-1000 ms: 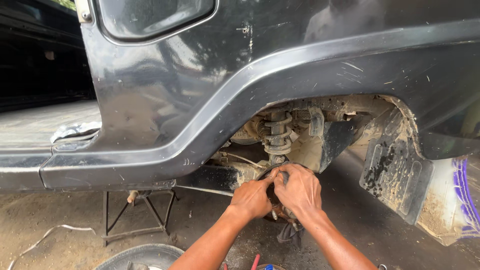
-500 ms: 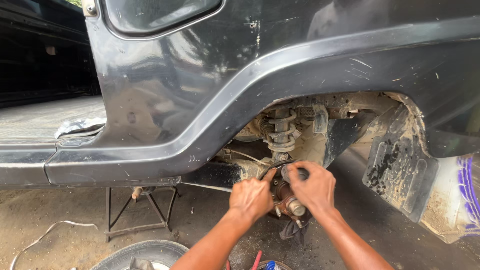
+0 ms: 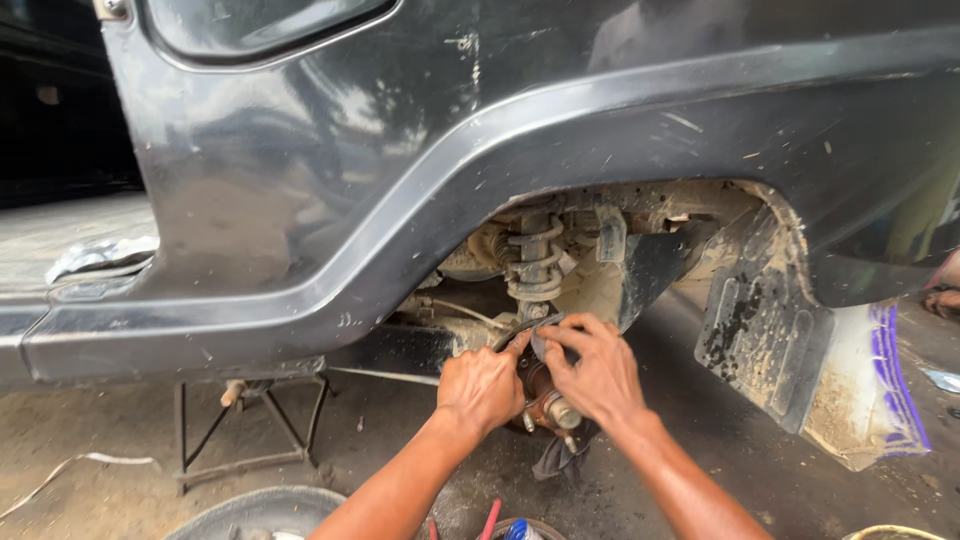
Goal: The person cleans a vehicle's brake drum assembly using a rag and a liquid solvent. They wipe the metal surfaces of the hub and drum, then pour solvent from a blue bottle onto the rag to scrub the components. The person also cleans a metal tool with the rag and solvent.
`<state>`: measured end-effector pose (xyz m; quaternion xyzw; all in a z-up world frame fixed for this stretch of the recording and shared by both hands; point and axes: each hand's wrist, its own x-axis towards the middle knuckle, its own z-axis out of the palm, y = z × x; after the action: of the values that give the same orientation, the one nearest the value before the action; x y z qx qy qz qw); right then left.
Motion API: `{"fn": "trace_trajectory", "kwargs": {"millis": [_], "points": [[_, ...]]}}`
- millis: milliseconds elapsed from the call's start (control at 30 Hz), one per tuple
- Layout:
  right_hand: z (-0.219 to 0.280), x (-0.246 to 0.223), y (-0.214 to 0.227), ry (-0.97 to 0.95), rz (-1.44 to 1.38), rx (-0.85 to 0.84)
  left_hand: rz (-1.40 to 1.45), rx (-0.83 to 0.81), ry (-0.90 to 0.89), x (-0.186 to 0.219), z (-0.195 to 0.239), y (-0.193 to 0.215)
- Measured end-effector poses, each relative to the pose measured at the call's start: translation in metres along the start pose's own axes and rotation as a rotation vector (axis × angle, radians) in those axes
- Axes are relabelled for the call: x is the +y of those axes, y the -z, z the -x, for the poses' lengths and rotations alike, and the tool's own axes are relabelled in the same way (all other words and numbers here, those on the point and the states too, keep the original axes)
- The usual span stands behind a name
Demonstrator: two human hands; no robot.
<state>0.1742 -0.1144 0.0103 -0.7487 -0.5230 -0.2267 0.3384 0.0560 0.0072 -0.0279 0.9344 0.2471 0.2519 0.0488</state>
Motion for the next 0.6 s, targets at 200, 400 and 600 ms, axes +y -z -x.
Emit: {"fn": "trace_trajectory", "kwargs": {"millis": [200, 400, 600], "points": [[0.003, -0.021, 0.005, -0.118, 0.266, -0.18, 0.239, 0.116, -0.023, 0.017, 0.004, -0.005], [0.009, -0.001, 0.002, 0.109, 0.296, -0.108, 0.3, 0.195, -0.154, 0.015, 0.011, 0.026], [-0.007, -0.011, 0.014, -0.067, 0.265, -0.358, 0.26, -0.079, 0.069, 0.028, 0.014, 0.046]]}}
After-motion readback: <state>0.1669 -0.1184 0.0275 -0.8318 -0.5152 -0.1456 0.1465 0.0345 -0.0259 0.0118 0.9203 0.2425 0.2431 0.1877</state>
